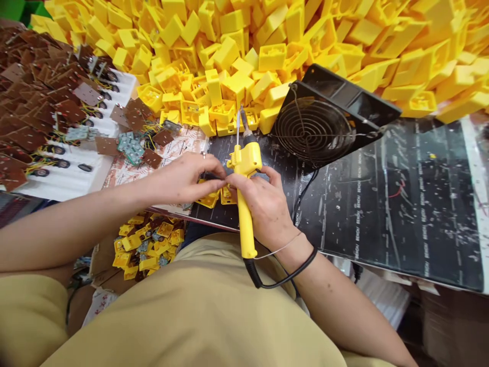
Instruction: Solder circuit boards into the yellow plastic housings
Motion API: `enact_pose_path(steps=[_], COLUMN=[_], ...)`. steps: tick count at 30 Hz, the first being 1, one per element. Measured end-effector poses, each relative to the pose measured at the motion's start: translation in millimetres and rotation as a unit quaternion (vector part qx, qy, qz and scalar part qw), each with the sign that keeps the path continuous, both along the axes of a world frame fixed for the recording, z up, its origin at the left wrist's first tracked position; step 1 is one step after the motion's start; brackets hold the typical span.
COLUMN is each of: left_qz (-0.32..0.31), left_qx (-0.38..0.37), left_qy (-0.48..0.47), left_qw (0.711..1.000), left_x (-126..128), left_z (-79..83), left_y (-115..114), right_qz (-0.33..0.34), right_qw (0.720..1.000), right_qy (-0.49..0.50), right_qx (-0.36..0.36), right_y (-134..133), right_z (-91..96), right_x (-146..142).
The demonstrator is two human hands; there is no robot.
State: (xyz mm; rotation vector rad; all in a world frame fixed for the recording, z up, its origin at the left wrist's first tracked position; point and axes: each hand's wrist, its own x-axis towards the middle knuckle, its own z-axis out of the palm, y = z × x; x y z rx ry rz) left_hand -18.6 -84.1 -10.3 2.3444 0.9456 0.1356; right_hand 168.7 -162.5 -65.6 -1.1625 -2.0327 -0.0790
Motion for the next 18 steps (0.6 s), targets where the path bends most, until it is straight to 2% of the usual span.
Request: enact_pose_path(steps=[4,7,10,13,18], left_qz=[0.002,0.009,0.026,0.05,0.025], left_qx=[0.195,0.256,0.229,0.166,0.098], left_qy=[-0.044,-0.071,-0.096,-0.102,-0.054], left_qw=[0.98,0.964,0.968,0.98,0.993], left_x=[-8.2,-9.8,-11.0,-13.2,-13.2], left_z=[-16.4,-30.9,-34.6,-28.6,-19.7], left_y=[-24.7,-31.0,-29.9,-28.6,-28.7], right_qz=[0.003,0.001,0.0,0.008,0.078], right_qw=[1.0,1.0,0.999,0.999,0.994], right_qy=[0.006,0.016,0.031,0.042,-0.01], right_qx=[-0.003,-0.005,-0.012,-0.034,-0.076], right_y=[-1.6,-3.1,-4.7,-5.3,-5.2], right_z=[2.4,3.3,5.2,7.4,1.7], right_x=[4.0,3.3,5.0,11.9,18.2])
